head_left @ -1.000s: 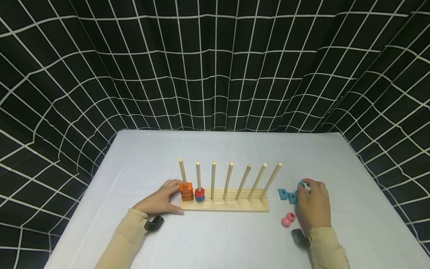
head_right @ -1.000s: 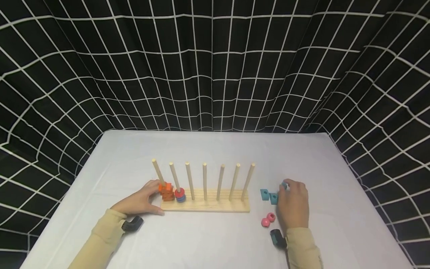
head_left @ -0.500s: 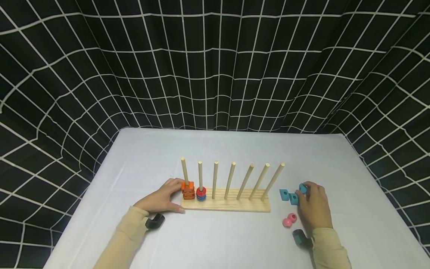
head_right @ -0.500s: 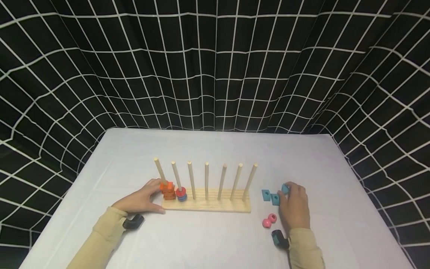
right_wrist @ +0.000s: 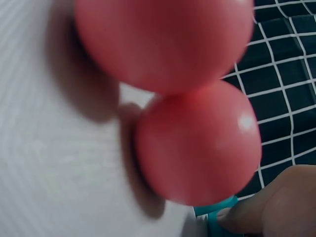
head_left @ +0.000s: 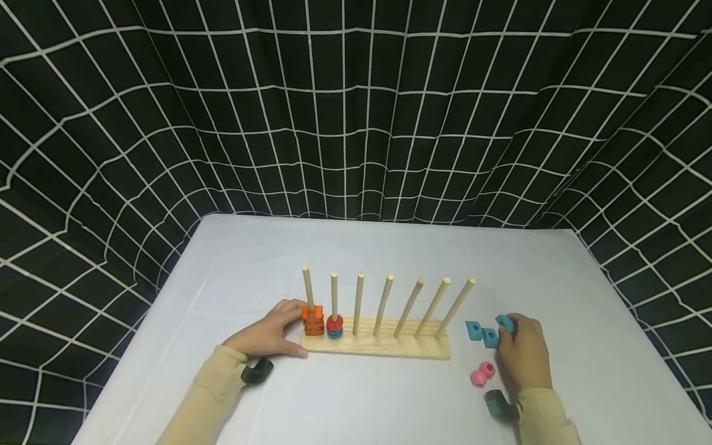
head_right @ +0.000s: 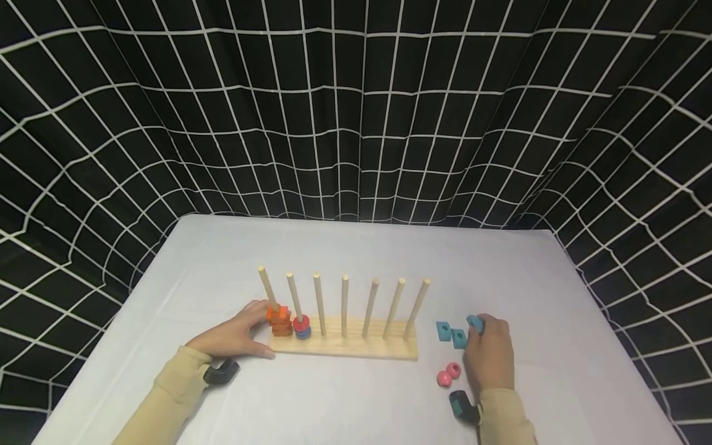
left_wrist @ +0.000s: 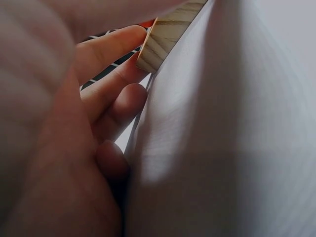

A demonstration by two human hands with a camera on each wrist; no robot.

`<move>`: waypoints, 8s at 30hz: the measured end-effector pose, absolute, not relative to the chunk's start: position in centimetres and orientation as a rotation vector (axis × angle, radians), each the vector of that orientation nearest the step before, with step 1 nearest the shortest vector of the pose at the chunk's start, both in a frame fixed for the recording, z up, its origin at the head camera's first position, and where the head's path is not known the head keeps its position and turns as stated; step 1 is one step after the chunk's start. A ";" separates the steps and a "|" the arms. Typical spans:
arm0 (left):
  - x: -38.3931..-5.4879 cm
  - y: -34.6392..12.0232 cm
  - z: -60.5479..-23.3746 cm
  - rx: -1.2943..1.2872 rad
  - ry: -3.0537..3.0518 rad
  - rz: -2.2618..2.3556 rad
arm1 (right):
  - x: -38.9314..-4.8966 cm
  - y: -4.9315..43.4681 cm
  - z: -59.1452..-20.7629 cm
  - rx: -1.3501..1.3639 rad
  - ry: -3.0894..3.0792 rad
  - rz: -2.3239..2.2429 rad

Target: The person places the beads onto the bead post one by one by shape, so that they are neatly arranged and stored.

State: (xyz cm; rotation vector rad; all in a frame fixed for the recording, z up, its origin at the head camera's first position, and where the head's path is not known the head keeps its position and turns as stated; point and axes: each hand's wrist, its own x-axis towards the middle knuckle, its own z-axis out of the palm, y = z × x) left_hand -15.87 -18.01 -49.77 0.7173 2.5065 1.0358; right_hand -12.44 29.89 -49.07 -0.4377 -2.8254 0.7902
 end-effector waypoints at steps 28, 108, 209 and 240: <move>-16.0 -17.9 -50.1 0.727 2.541 1.037 | -11.3 19.2 -31.4 0.628 -2.066 0.851; -15.8 -18.3 -50.6 0.698 2.555 1.032 | -11.3 8.4 -45.4 0.849 -2.644 0.069; -15.8 -18.1 -50.4 0.669 2.560 1.017 | -14.2 29.9 -39.1 0.018 -3.385 0.365; -16.0 -18.2 -50.3 0.692 2.528 1.073 | -10.1 10.2 -30.0 0.809 -2.529 0.494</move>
